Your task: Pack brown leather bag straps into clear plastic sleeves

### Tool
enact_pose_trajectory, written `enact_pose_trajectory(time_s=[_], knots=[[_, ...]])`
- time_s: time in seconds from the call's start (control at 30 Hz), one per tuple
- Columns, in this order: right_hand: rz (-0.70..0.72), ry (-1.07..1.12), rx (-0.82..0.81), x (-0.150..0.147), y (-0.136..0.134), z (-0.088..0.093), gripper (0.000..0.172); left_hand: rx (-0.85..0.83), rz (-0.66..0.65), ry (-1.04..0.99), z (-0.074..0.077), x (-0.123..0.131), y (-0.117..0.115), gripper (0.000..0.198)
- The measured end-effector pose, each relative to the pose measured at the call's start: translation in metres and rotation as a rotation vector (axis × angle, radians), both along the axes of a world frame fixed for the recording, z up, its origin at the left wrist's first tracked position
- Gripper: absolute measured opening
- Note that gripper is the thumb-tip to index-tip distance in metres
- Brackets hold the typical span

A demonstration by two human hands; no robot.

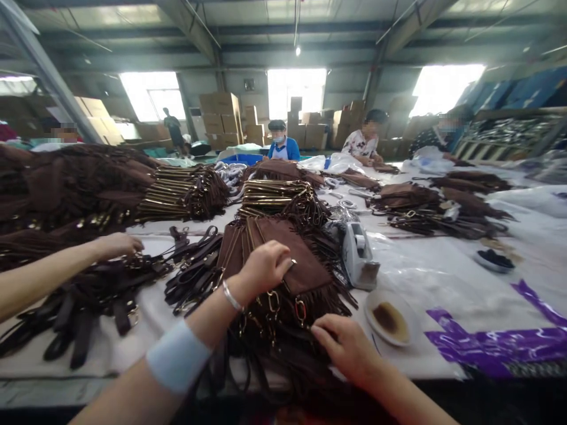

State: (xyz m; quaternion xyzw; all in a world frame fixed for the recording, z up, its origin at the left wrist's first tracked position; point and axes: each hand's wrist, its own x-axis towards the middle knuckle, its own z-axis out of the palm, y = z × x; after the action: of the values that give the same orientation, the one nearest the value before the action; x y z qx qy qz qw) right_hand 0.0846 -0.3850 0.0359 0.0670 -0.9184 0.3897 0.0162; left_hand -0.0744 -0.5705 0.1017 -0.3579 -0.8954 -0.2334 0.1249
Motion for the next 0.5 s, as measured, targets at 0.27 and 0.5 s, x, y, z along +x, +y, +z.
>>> enact_pose_trajectory(time_s=[0.27,0.5], knots=[[-0.129,-0.105,-0.046,-0.031,-0.021,-0.033,0.014,-0.013,-0.151,0.150,-0.068,0.092,-0.024,0.016],[-0.085,-0.164,-0.218,-0.034,-0.004,-0.021,0.014,-0.049,-0.132,0.137,-0.073,0.100,-0.025,0.013]])
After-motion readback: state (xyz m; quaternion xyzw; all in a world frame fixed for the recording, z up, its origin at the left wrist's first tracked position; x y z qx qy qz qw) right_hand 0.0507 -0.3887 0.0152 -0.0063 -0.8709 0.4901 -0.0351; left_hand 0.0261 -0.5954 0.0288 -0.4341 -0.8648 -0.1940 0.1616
